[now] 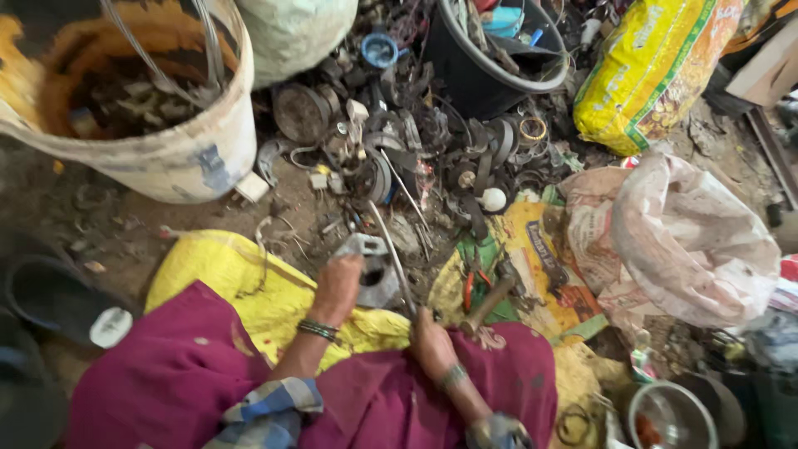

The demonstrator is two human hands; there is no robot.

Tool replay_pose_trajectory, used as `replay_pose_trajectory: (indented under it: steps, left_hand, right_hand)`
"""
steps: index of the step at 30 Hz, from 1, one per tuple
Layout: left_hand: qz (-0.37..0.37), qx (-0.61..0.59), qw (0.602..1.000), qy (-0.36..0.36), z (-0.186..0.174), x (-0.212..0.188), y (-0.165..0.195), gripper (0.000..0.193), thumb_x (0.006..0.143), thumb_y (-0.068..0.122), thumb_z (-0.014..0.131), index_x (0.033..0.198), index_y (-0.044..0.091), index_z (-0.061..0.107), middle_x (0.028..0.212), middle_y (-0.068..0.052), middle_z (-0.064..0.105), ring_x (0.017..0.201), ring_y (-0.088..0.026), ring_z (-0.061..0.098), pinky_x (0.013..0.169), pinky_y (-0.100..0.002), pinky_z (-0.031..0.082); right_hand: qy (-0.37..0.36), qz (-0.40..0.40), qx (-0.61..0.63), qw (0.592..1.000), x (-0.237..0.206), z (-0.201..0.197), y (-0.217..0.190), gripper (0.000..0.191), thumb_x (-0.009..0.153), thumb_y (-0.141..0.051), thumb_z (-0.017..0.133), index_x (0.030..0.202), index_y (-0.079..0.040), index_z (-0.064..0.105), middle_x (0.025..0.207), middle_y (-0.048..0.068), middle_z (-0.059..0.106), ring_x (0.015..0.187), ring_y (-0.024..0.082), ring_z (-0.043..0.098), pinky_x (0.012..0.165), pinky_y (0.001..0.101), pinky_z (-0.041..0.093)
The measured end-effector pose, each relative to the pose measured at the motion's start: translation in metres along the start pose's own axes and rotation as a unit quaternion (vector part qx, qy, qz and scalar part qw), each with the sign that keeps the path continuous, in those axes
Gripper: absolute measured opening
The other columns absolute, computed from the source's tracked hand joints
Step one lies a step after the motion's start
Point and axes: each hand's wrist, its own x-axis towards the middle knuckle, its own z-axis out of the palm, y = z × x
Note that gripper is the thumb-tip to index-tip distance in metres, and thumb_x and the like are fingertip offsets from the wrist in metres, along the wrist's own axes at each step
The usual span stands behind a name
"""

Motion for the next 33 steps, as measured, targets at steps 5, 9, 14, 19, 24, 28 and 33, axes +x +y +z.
replay_pose_trajectory:
  steps: [5, 9, 14, 19, 24, 28, 33]
  left_hand:
    - [0.000, -0.042, 0.999, -0.002, -0.004, -0.002, 0.003, 0.010, 0.089, 0.003, 0.056, 0.091, 0.005, 0.066, 0.097, -0.016, 0.071, 0.099, -0.036, 0.069, 0.083, -0.045, 0.058]
    - [0.003, -0.026, 1.000, 0.008, -0.001, 0.000, -0.001, 0.012, 0.088, 0.003, 0.055, 0.094, 0.004, 0.066, 0.099, -0.017, 0.070, 0.098, -0.036, 0.069, 0.081, -0.045, 0.058]
    - [0.003, -0.020, 1.000, 0.003, 0.006, 0.003, -0.006, 0.012, 0.087, 0.003, 0.056, 0.093, 0.004, 0.066, 0.099, -0.017, 0.071, 0.098, -0.035, 0.070, 0.079, -0.044, 0.059]
    - [0.000, 0.006, 1.000, -0.023, 0.006, 0.004, -0.003, 0.013, 0.093, 0.004, 0.055, 0.097, 0.005, 0.067, 0.096, -0.017, 0.071, 0.093, -0.035, 0.071, 0.080, -0.044, 0.059]
    - [0.003, -0.009, 1.000, -0.010, 0.005, 0.002, 0.002, 0.011, 0.090, 0.005, 0.057, 0.093, 0.004, 0.067, 0.096, -0.017, 0.071, 0.093, -0.036, 0.071, 0.077, -0.045, 0.059]
    - [0.011, -0.005, 1.000, -0.002, 0.008, 0.002, -0.002, 0.012, 0.090, 0.004, 0.056, 0.093, 0.002, 0.067, 0.097, -0.018, 0.070, 0.093, -0.035, 0.071, 0.078, -0.043, 0.060]
    - [0.013, -0.010, 1.000, -0.018, 0.009, 0.004, -0.002, 0.013, 0.091, 0.006, 0.055, 0.093, 0.004, 0.068, 0.095, -0.018, 0.070, 0.094, -0.034, 0.071, 0.079, -0.044, 0.059]
  right_hand:
    - [0.173, 0.021, 0.185, 0.967, -0.012, -0.045, -0.006, 0.042, 0.094, -0.019, 0.061, 0.130, 0.000, 0.048, 0.076, 0.022, 0.070, 0.055, 0.031, 0.067, 0.045, 0.0435, 0.053]
    - [0.358, -0.030, 0.345, 0.867, -0.021, -0.093, -0.011, 0.024, 0.103, -0.015, 0.056, 0.123, -0.003, 0.051, 0.079, 0.014, 0.067, 0.054, 0.024, 0.062, 0.046, 0.0369, 0.053]
    - [0.385, -0.067, 0.060, 0.919, -0.012, -0.030, 0.003, 0.031, 0.106, -0.016, 0.059, 0.130, 0.001, 0.049, 0.086, 0.019, 0.064, 0.061, 0.027, 0.060, 0.050, 0.0387, 0.050]
    - [0.012, 0.073, 0.054, 0.996, -0.003, 0.012, 0.007, 0.032, 0.106, -0.025, 0.063, 0.126, -0.003, 0.052, 0.078, 0.020, 0.068, 0.070, 0.040, 0.067, 0.063, 0.0512, 0.048]
    - [0.298, -0.023, 0.171, 0.939, -0.012, -0.067, -0.015, 0.034, 0.096, -0.015, 0.060, 0.125, 0.000, 0.049, 0.070, 0.015, 0.064, 0.055, 0.029, 0.062, 0.053, 0.0454, 0.052]
    - [0.411, -0.021, 0.426, 0.806, -0.027, -0.082, -0.011, 0.020, 0.101, -0.015, 0.054, 0.116, -0.003, 0.051, 0.067, 0.011, 0.061, 0.049, 0.028, 0.057, 0.042, 0.0444, 0.046]
    - [-0.001, 0.070, 0.092, 0.993, -0.005, 0.001, 0.005, 0.026, 0.104, -0.014, 0.049, 0.126, 0.000, 0.045, 0.070, 0.015, 0.065, 0.055, 0.031, 0.063, 0.043, 0.0494, 0.052]
